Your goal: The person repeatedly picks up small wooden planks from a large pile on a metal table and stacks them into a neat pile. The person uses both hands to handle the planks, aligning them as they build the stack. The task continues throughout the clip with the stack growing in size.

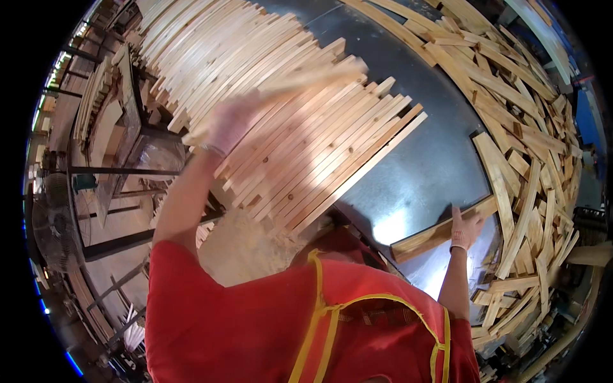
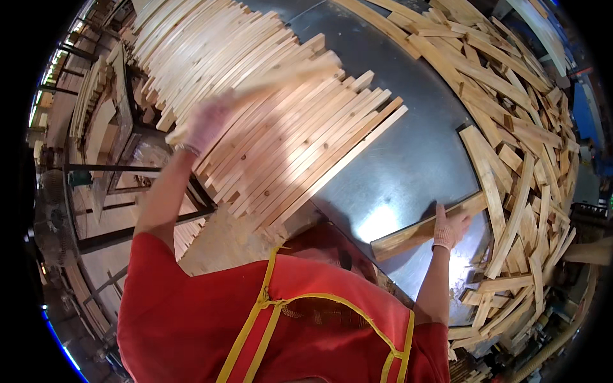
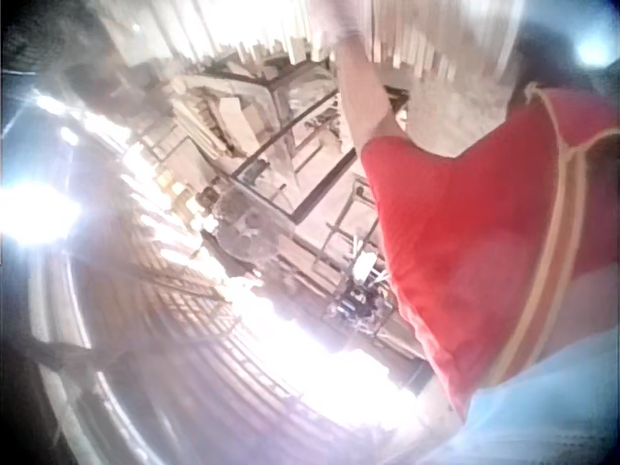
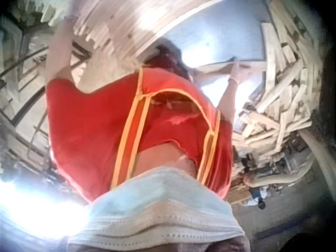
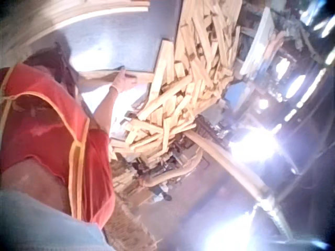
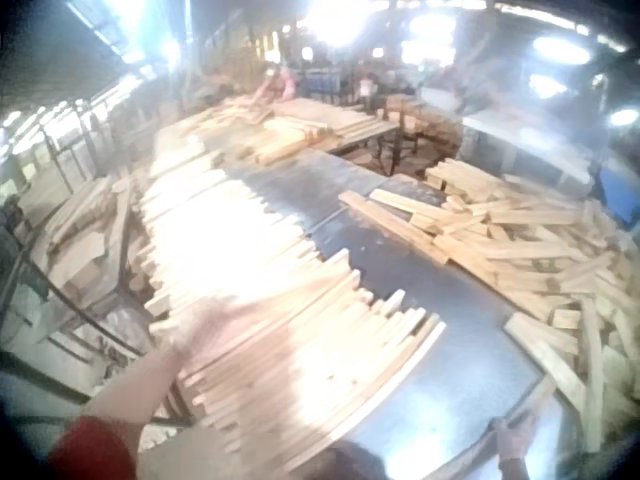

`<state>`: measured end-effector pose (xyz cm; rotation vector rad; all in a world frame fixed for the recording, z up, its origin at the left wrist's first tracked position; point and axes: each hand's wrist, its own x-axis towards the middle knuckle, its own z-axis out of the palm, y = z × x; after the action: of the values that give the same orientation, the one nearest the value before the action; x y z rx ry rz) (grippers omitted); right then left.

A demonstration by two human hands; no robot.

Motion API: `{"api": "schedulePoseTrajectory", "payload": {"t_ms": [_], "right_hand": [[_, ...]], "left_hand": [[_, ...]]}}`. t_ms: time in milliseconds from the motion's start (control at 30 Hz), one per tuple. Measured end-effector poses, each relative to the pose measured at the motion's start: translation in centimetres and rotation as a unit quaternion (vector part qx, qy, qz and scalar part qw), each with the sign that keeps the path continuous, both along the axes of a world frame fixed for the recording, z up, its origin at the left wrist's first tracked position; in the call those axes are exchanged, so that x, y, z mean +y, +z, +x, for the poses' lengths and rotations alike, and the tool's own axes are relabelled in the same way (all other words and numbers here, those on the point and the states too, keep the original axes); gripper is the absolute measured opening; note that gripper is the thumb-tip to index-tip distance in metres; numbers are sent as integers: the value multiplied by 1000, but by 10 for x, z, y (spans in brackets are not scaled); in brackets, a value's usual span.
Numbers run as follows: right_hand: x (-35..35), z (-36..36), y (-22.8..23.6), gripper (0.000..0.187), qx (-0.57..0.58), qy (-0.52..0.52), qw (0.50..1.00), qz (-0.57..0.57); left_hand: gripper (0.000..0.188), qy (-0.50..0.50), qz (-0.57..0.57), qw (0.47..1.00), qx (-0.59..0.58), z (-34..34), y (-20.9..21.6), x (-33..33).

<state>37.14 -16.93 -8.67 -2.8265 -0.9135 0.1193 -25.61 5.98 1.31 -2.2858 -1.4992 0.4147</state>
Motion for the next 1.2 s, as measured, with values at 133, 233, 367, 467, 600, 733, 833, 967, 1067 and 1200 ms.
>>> {"api": "schedulePoseTrajectory", "payload": {"t_ms": [133, 233, 367, 467, 600, 733, 833, 967, 1067, 1200], "right_hand": [[-10, -38, -14, 101, 99, -119, 987, 45], [5, -65, -21, 88, 315, -101, 911, 247], [25, -181, -19, 64, 526, -89, 743, 404], [41, -240, -12, 68, 616, 1, 727, 305], [53, -241, -4, 77, 646, 252, 715, 85], [73, -120, -37, 79, 467, 278, 820, 177], [108, 4, 1, 89, -60, 361, 930, -22], [115, 119, -19, 89, -11, 235, 958, -161], [134, 100, 12, 79, -45, 308, 934, -176], [155, 74, 41, 63, -37, 340, 939, -24]], "left_hand": [[63, 258, 48, 945, -197, -64, 8, 27], [66, 291, 168, 905, -262, -76, -5, 0], [74, 359, 224, 798, -429, -86, -56, -92], [77, 517, 225, 646, -515, -76, -103, -155], [66, 512, 42, 296, -805, -63, -145, -192], [60, 492, 3, 139, -859, -42, -129, -181], [55, 474, -40, 85, -876, -79, -137, -176], [50, 484, 32, 121, -866, -94, -152, -170], [46, 436, -57, 135, -888, -105, -102, -175], [62, 383, -135, 235, -883, -128, -37, -156]]}}
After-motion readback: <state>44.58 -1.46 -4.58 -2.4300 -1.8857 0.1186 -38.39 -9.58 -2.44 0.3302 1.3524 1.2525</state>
